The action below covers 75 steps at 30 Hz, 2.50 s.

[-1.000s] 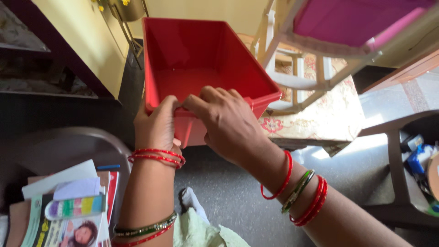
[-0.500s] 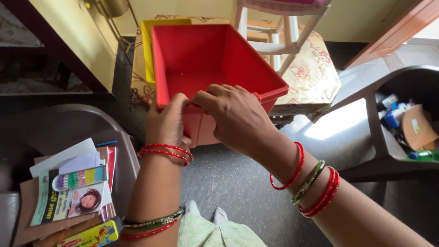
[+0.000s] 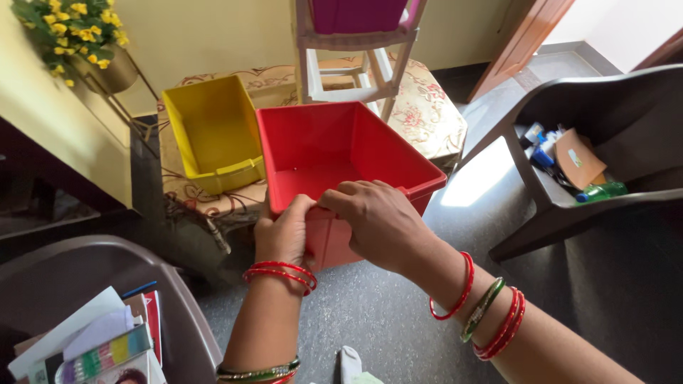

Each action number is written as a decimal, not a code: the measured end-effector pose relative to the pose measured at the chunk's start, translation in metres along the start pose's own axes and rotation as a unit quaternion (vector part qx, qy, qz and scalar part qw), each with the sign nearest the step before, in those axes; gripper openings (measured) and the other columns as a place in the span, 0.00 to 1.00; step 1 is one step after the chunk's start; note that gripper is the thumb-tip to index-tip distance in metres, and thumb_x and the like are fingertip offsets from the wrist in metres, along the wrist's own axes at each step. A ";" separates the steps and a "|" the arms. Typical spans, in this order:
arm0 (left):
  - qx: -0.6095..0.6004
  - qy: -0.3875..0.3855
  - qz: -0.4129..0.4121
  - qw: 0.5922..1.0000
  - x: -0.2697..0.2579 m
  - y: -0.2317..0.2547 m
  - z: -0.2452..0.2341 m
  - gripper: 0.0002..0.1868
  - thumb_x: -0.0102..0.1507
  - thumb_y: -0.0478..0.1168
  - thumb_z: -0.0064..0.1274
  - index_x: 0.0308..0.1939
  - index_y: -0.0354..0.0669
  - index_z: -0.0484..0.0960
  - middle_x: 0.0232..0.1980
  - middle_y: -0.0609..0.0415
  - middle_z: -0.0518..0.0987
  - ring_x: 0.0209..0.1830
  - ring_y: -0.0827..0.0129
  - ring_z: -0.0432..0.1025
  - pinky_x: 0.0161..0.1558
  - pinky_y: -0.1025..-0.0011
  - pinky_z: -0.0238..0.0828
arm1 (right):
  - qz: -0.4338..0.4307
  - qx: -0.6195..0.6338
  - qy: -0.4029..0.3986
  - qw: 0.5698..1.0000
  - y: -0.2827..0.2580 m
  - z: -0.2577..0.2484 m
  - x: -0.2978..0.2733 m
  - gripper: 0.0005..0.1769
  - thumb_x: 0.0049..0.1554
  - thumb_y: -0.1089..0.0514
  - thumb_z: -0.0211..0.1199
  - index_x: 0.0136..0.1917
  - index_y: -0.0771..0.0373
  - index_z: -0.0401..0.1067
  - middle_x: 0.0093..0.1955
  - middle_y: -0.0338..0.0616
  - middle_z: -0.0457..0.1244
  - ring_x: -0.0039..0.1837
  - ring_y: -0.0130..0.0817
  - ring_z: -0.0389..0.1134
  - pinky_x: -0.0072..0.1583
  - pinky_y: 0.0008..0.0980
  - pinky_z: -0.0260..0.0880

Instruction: The person assembles a white plastic storage rack by snapping together frame pieces. Then the person places five colorful plastic bins—blue, green, pink, red, and yellow—into the rack one by one, aligning each bin with the frame and pressing them into place.

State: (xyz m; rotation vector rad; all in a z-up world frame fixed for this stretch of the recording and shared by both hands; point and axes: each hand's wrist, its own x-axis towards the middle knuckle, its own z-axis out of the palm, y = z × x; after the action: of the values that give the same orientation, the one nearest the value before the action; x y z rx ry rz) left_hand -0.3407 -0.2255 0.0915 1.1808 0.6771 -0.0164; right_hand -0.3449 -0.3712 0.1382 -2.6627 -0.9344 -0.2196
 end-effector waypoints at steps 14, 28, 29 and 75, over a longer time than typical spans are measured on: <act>-0.022 -0.041 0.013 0.999 0.030 -0.038 0.062 0.24 0.51 0.35 0.58 0.53 0.41 0.81 0.42 0.52 0.82 0.36 0.67 0.77 0.32 0.65 0.74 | 0.047 -0.009 -0.026 0.999 0.064 0.001 -0.019 0.27 0.39 0.71 0.68 0.55 0.62 0.74 0.50 0.45 0.69 0.54 0.46 0.70 0.56 0.45 0.68; -0.075 0.005 0.018 0.997 0.062 -0.048 0.154 0.24 0.51 0.36 0.57 0.54 0.47 0.79 0.42 0.57 0.79 0.35 0.72 0.75 0.26 0.70 0.70 | -0.035 -0.011 -0.010 0.999 0.179 0.005 0.006 0.28 0.38 0.69 0.71 0.54 0.60 0.73 0.51 0.43 0.68 0.55 0.43 0.70 0.56 0.43 0.68; -0.074 0.010 0.020 0.997 0.064 -0.049 0.159 0.24 0.52 0.36 0.57 0.53 0.48 0.78 0.41 0.57 0.79 0.34 0.73 0.74 0.25 0.71 0.68 | -0.042 -0.014 -0.006 0.999 0.187 0.005 0.007 0.28 0.38 0.69 0.72 0.54 0.60 0.73 0.50 0.43 0.68 0.56 0.43 0.70 0.56 0.43 0.67; -0.078 -0.075 0.025 0.994 0.219 -0.025 0.172 0.14 0.56 0.34 0.56 0.46 0.44 0.78 0.36 0.59 0.76 0.33 0.74 0.71 0.34 0.72 0.72 | -0.043 -0.050 -0.012 0.998 0.250 0.054 0.116 0.25 0.48 0.65 0.63 0.60 0.57 0.72 0.51 0.41 0.67 0.54 0.40 0.69 0.54 0.42 0.65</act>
State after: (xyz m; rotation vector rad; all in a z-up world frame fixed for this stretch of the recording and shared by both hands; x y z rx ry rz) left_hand -0.0914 -0.3107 -0.0022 1.0354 0.5066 -0.0100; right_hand -0.0952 -0.4698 0.0565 -2.7254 -1.0728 -0.2602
